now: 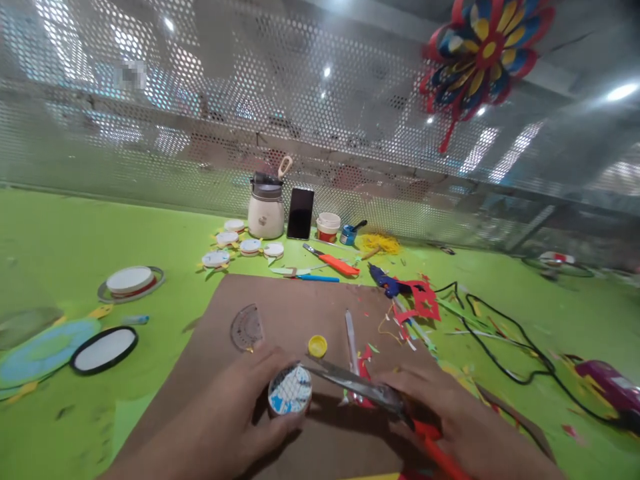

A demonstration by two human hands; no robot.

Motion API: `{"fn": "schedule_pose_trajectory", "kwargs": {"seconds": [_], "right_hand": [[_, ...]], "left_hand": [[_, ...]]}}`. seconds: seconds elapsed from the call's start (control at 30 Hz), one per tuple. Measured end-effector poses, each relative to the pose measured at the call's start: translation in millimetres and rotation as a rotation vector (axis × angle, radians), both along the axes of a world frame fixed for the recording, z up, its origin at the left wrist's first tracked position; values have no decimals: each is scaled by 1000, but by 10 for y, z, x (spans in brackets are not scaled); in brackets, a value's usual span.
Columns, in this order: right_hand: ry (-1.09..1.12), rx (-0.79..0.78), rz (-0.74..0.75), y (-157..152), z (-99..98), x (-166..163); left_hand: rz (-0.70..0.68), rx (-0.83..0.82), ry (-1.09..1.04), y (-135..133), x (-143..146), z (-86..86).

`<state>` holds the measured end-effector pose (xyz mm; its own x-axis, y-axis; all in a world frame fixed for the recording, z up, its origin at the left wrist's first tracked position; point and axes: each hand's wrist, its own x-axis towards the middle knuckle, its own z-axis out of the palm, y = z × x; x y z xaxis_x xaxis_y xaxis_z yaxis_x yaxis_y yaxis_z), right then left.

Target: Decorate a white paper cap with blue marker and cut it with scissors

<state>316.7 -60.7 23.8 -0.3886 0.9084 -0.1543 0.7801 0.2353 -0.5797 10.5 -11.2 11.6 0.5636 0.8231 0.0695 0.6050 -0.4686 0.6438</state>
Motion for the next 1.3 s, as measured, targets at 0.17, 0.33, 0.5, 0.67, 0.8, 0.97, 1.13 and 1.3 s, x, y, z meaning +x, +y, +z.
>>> {"fn": "schedule_pose_trajectory", "kwargs": {"seconds": [0.17,0.33,0.5,0.67,0.8,0.97,1.13,1.3], "right_hand": [[-83,97,-18,-1,-121,80],[-147,209,-42,-3,-134,57],[-184,215,-179,70,-122,59],[-268,253,-360,224,-272,196],[-364,222,-426,315,-368,260],[-377,202,-425,351,-380,236],[-454,180,-415,322,-321,217],[-475,197,-390,294,-282,197]], "left_hand": [[16,9,18,16,-70,-140],[6,-30,90,-16,-91,-169],[43,-97,188,-18,-41,-71],[27,-122,214,3,5,42],[11,-118,219,-2,14,88],[2,-99,185,7,10,62],[10,-61,151,11,6,32],[17,-33,120,14,-18,-26]]}}
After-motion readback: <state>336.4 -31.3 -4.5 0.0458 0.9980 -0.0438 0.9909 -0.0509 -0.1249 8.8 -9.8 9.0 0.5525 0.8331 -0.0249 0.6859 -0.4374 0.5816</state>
